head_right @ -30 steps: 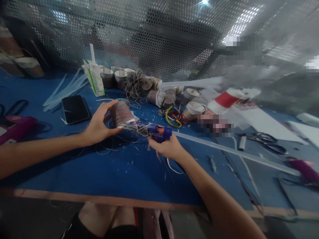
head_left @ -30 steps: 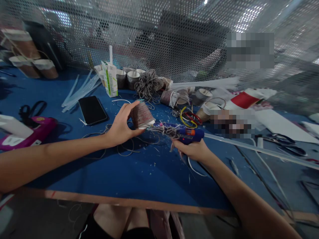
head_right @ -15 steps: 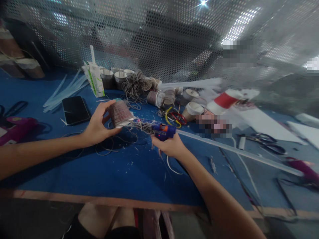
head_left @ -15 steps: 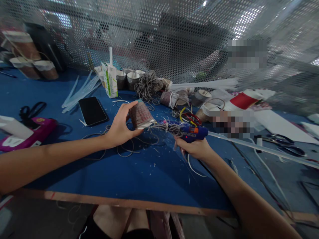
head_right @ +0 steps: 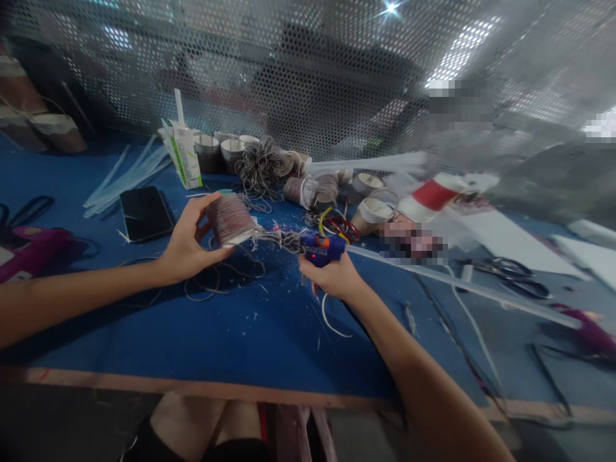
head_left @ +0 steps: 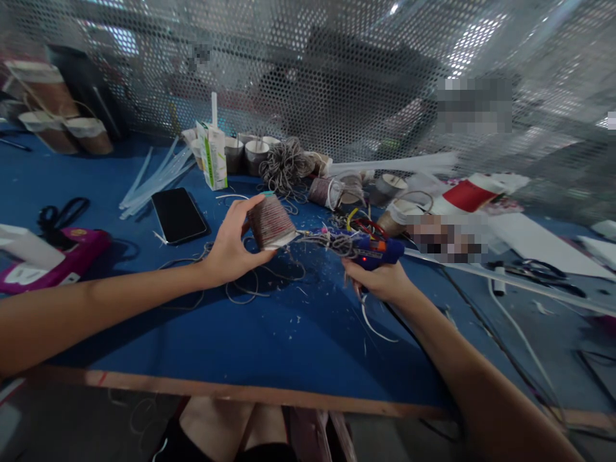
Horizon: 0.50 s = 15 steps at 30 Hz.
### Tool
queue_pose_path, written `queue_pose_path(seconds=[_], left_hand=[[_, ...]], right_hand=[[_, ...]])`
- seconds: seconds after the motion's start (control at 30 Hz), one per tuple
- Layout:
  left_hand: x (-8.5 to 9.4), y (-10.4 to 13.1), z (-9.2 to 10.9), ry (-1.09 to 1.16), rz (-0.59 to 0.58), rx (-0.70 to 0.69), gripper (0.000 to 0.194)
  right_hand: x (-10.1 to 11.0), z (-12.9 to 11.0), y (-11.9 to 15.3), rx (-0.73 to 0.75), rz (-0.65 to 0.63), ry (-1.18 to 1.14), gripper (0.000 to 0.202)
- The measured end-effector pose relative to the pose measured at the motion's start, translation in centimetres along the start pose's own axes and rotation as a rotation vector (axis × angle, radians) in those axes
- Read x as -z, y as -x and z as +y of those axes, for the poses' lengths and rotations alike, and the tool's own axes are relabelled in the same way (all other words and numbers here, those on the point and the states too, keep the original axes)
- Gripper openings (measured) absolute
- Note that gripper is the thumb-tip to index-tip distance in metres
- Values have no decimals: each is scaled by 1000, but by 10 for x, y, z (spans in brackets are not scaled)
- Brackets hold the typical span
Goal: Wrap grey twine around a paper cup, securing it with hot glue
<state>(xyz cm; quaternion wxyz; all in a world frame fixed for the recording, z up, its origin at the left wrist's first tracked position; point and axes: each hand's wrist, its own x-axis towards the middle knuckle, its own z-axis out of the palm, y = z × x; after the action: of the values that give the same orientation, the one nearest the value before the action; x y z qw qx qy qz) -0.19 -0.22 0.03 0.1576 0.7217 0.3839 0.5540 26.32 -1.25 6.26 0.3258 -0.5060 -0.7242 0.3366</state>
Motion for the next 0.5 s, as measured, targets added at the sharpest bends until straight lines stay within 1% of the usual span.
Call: queue_pose_path(seconds=[0.17,0.3,0.4,0.47,0.5], left_hand=[[0,0,0,10,10,-5,76],[-1,1,-1,39,17,-5,76],[-2,2,-2,70,22,-17,78],[-2,2,-2,82,24,-18,78],[-2,2,-2,87,26,-16,78]], right_hand=[[0,1,-2,-40,0,-7,28],[0,6,-3,-41,-2,7,30],[1,12,-6,-56,-36,23,29],[4,18,-9,-8,-41,69,29],[6,20,-11,44,-19,122,30]])
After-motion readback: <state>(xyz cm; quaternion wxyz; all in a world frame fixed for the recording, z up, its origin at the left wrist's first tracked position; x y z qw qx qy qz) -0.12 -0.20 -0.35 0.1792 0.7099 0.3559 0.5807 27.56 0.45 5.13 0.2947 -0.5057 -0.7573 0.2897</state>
